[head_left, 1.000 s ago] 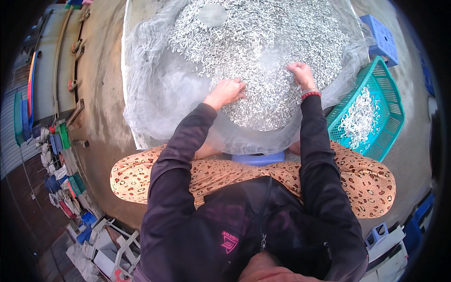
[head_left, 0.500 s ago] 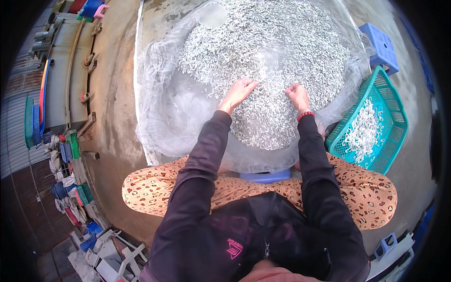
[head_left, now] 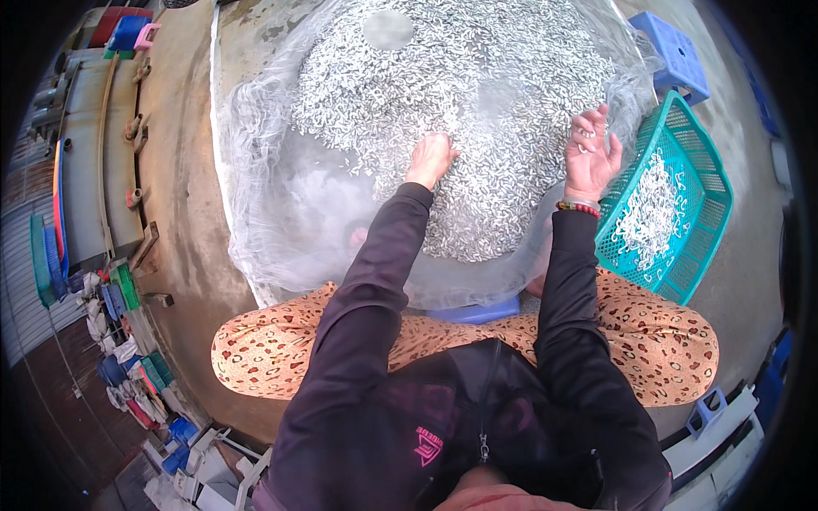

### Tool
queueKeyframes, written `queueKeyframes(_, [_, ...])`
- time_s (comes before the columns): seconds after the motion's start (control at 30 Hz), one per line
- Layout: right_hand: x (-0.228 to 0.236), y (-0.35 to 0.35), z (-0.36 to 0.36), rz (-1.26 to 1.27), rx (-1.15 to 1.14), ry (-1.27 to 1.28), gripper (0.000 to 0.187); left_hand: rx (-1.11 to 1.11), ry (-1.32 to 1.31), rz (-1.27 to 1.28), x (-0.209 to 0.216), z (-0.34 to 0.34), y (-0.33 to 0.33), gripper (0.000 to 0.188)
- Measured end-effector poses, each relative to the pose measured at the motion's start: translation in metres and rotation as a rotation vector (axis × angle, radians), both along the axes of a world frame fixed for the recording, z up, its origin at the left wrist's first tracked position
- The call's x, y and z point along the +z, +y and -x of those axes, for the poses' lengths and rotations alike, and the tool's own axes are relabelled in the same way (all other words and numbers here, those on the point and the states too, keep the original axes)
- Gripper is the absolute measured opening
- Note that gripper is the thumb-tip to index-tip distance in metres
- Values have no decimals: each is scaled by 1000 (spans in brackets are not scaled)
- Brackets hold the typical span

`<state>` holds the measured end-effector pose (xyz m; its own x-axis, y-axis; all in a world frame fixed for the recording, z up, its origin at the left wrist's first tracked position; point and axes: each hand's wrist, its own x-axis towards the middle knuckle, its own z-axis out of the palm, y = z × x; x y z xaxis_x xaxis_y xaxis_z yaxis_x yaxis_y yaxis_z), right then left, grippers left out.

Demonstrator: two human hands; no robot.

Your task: The person sits on a low stool and sorts small silver metal pieces from a large pile on a plastic sheet, placing selected pieces into a green basket. Other workers are visible nearby performing similar sorting tasks.

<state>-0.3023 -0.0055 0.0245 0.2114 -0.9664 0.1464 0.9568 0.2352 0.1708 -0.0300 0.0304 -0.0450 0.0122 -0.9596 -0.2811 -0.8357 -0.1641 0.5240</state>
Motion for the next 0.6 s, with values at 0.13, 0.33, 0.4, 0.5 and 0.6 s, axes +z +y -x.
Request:
queueKeyframes(0.13, [-3, 12, -10, 80, -71, -69, 64, 42, 113, -27, 17, -10, -11, 33])
queueKeyframes(0.33, [3, 17, -64, -69, 184, 11, 77, 25, 80, 34, 94, -36, -34, 40])
queueKeyframes(0.4, [4, 18, -78, -56, 250, 142, 64, 26, 105, 67, 121, -33, -41, 41])
queueKeyframes(0.5, [2, 17, -91, -113, 365, 172, 52, -228, 84, 152, 155, -17, -46, 36])
queueKeyframes(0.6, [-7, 17, -100, -131, 444, 71, 49, -453, 73, 261, 175, 9, -41, 33])
